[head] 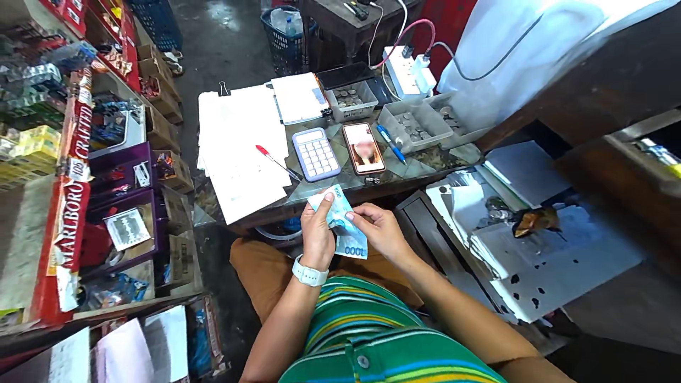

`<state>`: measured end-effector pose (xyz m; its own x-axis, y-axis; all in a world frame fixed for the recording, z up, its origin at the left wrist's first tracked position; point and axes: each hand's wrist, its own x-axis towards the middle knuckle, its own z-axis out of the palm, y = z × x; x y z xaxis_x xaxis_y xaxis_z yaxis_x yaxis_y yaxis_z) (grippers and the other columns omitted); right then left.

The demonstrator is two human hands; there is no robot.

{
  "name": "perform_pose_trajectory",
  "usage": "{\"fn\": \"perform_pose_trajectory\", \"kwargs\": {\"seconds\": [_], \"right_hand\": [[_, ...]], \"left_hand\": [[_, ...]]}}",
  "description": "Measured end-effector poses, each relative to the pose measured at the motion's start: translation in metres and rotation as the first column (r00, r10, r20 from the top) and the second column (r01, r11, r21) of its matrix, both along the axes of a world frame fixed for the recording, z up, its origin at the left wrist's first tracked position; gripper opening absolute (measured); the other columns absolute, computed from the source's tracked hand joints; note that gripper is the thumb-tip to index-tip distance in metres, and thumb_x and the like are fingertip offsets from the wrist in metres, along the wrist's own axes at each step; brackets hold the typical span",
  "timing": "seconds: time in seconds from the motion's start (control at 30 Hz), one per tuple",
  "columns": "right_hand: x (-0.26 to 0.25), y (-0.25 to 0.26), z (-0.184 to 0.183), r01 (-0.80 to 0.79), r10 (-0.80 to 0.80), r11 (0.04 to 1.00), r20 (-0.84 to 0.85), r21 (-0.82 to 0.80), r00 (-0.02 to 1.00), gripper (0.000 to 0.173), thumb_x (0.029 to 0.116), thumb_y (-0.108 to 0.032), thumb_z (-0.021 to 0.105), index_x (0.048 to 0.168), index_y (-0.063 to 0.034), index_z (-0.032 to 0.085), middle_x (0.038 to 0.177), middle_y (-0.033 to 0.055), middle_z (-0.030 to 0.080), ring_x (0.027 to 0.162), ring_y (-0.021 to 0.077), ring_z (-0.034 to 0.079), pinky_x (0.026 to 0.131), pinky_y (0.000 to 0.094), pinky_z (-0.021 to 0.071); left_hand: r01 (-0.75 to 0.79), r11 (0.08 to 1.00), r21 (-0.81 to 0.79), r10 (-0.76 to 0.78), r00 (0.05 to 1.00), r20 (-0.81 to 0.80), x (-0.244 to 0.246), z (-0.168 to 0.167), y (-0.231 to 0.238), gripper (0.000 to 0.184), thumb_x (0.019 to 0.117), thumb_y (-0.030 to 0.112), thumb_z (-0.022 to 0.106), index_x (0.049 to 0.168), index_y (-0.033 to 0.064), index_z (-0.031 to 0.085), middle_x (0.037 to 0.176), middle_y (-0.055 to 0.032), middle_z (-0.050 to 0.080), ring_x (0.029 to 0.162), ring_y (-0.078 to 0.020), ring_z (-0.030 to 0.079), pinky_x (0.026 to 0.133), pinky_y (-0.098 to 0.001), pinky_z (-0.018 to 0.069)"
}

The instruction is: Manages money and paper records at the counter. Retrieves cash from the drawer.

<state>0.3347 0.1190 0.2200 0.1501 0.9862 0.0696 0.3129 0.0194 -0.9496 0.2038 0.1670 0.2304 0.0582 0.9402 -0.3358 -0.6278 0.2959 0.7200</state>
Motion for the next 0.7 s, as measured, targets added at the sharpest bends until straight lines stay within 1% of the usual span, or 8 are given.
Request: {"fn": "perform_pose_trajectory", "kwargs": {"seconds": [0.13, 0.27, 0.4, 0.43, 0.5, 0.6, 0.63, 0.7], "right_hand": [[0.002, -0.005, -0.002, -0.038, 0.039, 0.999, 0.056, -0.016, 0.998, 0.02, 0.0987, -0.018, 0.063, 0.098, -0.0021, 0.075, 0.096, 0.0036, 0.071, 0.096, 0.003, 0.063, 0.088, 0.019, 0.0503], [0.004, -0.008, 0.0, -0.054, 0.054, 0.999, 0.112, -0.004, 0.992, 0.021, 0.0986, -0.019, 0.063, 0.1, -0.0019, 0.076, 0.099, 0.0055, 0.071, 0.1, 0.0074, 0.063, 0.091, 0.0235, 0.0497], [0.005, -0.012, 0.0, -0.041, 0.03, 0.998, 0.192, 0.055, 0.981, 0.022, 0.098, -0.02, 0.063, 0.099, -0.0038, 0.078, 0.098, 0.0055, 0.073, 0.102, 0.0137, 0.063, 0.095, 0.0347, 0.0468], [0.006, -0.012, 0.0, -0.034, 0.016, 0.996, 0.219, 0.078, 0.976, 0.022, 0.0981, -0.021, 0.064, 0.098, -0.0042, 0.078, 0.098, 0.0057, 0.073, 0.102, 0.0147, 0.063, 0.094, 0.0352, 0.047], [0.014, -0.009, 0.003, -0.004, -0.046, 0.987, 0.311, 0.158, 0.949, 0.022, 0.0981, -0.023, 0.065, 0.097, -0.0067, 0.079, 0.096, 0.0063, 0.072, 0.1, 0.016, 0.064, 0.091, 0.0312, 0.0511], [0.032, -0.003, 0.012, 0.058, -0.204, 0.947, 0.454, 0.315, 0.867, 0.021, 0.0972, -0.019, 0.065, 0.101, -0.0059, 0.081, 0.084, 0.0108, 0.068, 0.083, 0.0214, 0.064, 0.077, 0.0351, 0.0536], [0.039, -0.003, 0.018, 0.065, -0.232, 0.937, 0.471, 0.344, 0.851, 0.022, 0.0984, -0.017, 0.063, 0.105, -0.0053, 0.08, 0.084, 0.0108, 0.071, 0.079, 0.0185, 0.067, 0.075, 0.0323, 0.0555], [0.047, -0.002, 0.027, 0.04, -0.212, 0.918, 0.403, 0.394, 0.89, 0.023, 0.1009, -0.013, 0.06, 0.11, -0.0014, 0.078, 0.089, 0.0097, 0.074, 0.08, 0.0092, 0.068, 0.077, 0.0225, 0.0559]], "left_hand": [[-0.035, 0.999, 0.019, 0.036, 0.999, -0.018, -0.002, -0.002, 0.003, 0.014, 0.1033, 0.005, 0.056, 0.113, -0.0012, 0.065, 0.096, -0.0109, 0.074, 0.086, -0.0167, 0.072, 0.081, -0.0335, 0.0611], [-0.041, 0.998, 0.046, 0.043, 0.998, -0.045, -0.002, -0.001, 0.0, 0.015, 0.1039, 0.005, 0.055, 0.113, -0.0015, 0.066, 0.098, -0.0108, 0.074, 0.088, -0.0165, 0.072, 0.083, -0.0338, 0.0607], [-0.048, 0.996, 0.082, 0.052, 0.997, -0.049, -0.002, 0.002, -0.003, 0.015, 0.1028, 0.003, 0.056, 0.112, -0.0013, 0.067, 0.098, -0.0092, 0.074, 0.089, -0.0158, 0.072, 0.083, -0.0336, 0.0607], [-0.042, 0.994, 0.104, 0.046, 0.998, -0.04, -0.002, 0.003, -0.004, 0.015, 0.1027, 0.003, 0.055, 0.111, -0.0015, 0.067, 0.098, -0.0096, 0.074, 0.09, -0.0158, 0.072, 0.084, -0.034, 0.0606], [-0.008, 0.981, 0.196, 0.015, 0.999, -0.037, -0.006, 0.001, -0.001, 0.02, 0.1051, 0.007, 0.049, 0.109, -0.0002, 0.067, 0.101, -0.0093, 0.075, 0.096, -0.0161, 0.072, 0.09, -0.0358, 0.0593], [0.082, 0.955, 0.286, -0.042, 0.989, -0.143, -0.02, -0.004, 0.011, 0.04, 0.1098, 0.023, 0.028, 0.108, 0.008, 0.065, 0.107, -0.0034, 0.072, 0.105, -0.0146, 0.066, 0.096, -0.036, 0.0523], [0.107, 0.961, 0.257, -0.059, 0.981, -0.186, -0.024, -0.006, 0.014, 0.042, 0.1109, 0.025, 0.024, 0.103, 0.0099, 0.063, 0.101, -0.0015, 0.071, 0.1, -0.014, 0.067, 0.093, -0.0353, 0.0537], [0.224, 0.958, 0.177, -0.171, 0.947, -0.272, -0.028, -0.01, 0.017, 0.053, 0.1126, 0.032, 0.019, 0.084, 0.0118, 0.058, 0.079, 0.0001, 0.068, 0.081, -0.0136, 0.069, 0.079, -0.0326, 0.0576]]}}
